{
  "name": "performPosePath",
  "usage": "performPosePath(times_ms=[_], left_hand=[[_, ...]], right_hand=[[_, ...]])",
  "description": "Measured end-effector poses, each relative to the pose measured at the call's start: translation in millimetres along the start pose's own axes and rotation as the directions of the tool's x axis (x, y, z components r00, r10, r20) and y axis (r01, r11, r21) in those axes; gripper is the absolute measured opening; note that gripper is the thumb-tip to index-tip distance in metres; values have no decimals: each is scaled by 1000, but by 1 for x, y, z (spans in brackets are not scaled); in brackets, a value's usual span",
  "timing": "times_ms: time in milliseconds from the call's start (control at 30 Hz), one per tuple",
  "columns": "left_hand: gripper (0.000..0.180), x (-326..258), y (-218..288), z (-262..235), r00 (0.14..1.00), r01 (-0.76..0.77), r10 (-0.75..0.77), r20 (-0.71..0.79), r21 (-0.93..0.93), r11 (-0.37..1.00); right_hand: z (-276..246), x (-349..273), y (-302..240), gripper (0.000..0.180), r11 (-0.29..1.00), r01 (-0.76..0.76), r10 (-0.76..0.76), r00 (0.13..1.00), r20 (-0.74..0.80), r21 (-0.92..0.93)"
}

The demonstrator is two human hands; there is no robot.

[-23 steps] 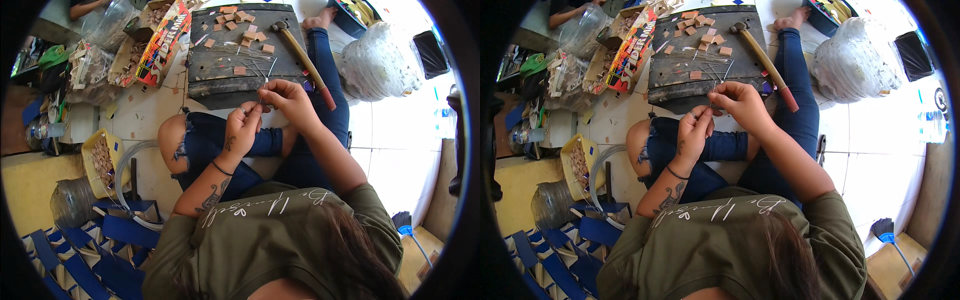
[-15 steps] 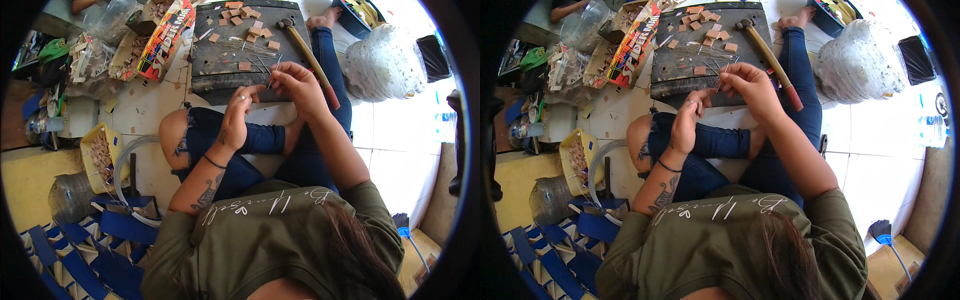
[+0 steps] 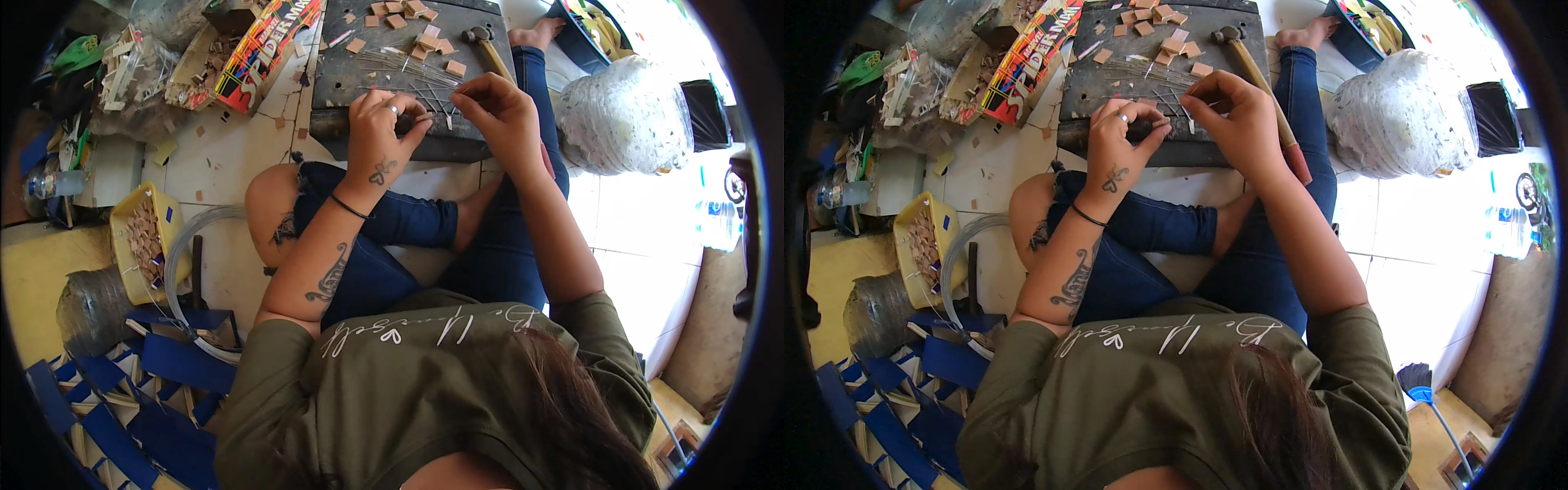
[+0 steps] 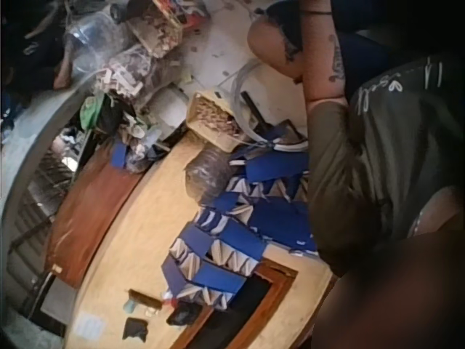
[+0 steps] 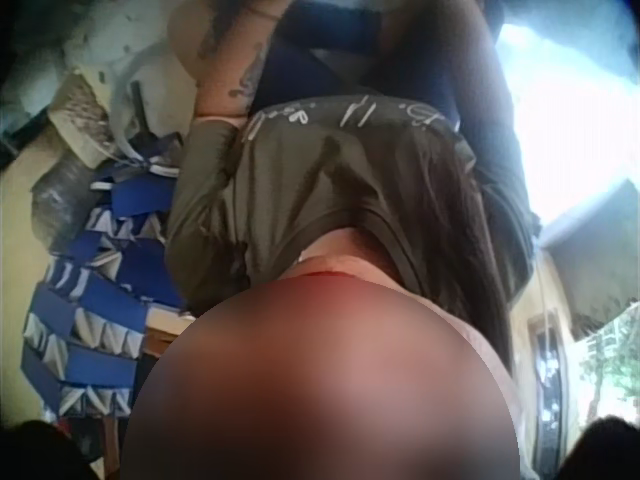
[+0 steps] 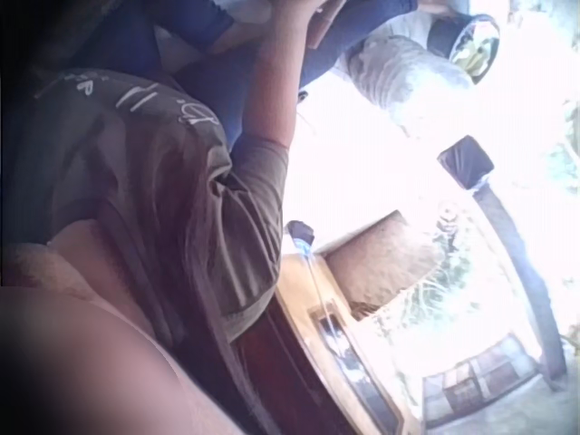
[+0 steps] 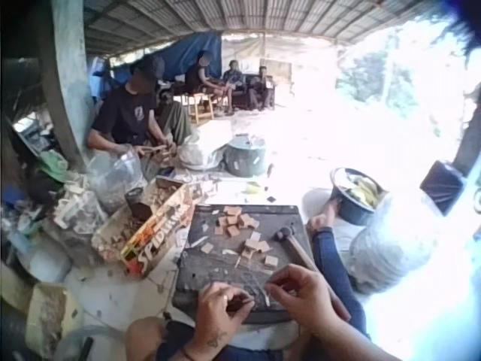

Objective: The person sits on the floor and repeatedly places small wooden blocks onto thin metal wires, then uses a hammer to tap the blocks into place. The person handles the blocks and wires one at a time, occasionally adjusting the wire position before hammering.

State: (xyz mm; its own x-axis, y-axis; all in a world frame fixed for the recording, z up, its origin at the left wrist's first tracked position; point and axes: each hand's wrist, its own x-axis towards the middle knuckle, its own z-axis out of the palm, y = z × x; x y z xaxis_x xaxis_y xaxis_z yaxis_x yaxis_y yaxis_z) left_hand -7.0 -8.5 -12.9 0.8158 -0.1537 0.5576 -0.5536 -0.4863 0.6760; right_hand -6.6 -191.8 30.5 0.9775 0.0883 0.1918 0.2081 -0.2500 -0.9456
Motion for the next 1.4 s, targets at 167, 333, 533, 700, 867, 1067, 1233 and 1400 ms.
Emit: performPosePath(times_ms=[167, 333, 533, 700, 867, 1067, 1233, 1400], left_hand=[[12, 1, -5, -2, 999, 43, -42, 27, -52, 998], [13, 1, -7, -2, 995, 92, -89, 55, -70, 993], [15, 0, -10, 0, 996, 83, -80, 44, -71, 994], [15, 0, -10, 0, 993, 105, -100, 61, -84, 991], [15, -2, -12, 2, 994, 97, -94, 48, -62, 993], [12, 1, -10, -1, 997, 53, -50, 53, -51, 997], [9, 5, -5, -4, 999, 50, -44, 30, -206, 977], [6, 5, -2, -2, 997, -72, 69, -29, -145, 987]], right_hand=[[8, 2, -4, 9, 983, 76, -69, 996, 49, -165], [11, 3, -6, 10, 944, 156, -131, 986, 103, -292], [13, 6, -5, 12, 932, 198, -177, 980, 95, -304], [13, 7, -6, 12, 925, 216, -187, 975, 120, -314], [14, 7, -12, 12, 894, 261, -219, 964, 151, -365], [15, 16, -19, 13, 826, 339, -252, 937, 241, -451], [17, 17, -20, 14, 824, 313, -213, 944, 253, -472], [-4, 5, -12, 27, 704, 411, -420, 899, 127, -580]])
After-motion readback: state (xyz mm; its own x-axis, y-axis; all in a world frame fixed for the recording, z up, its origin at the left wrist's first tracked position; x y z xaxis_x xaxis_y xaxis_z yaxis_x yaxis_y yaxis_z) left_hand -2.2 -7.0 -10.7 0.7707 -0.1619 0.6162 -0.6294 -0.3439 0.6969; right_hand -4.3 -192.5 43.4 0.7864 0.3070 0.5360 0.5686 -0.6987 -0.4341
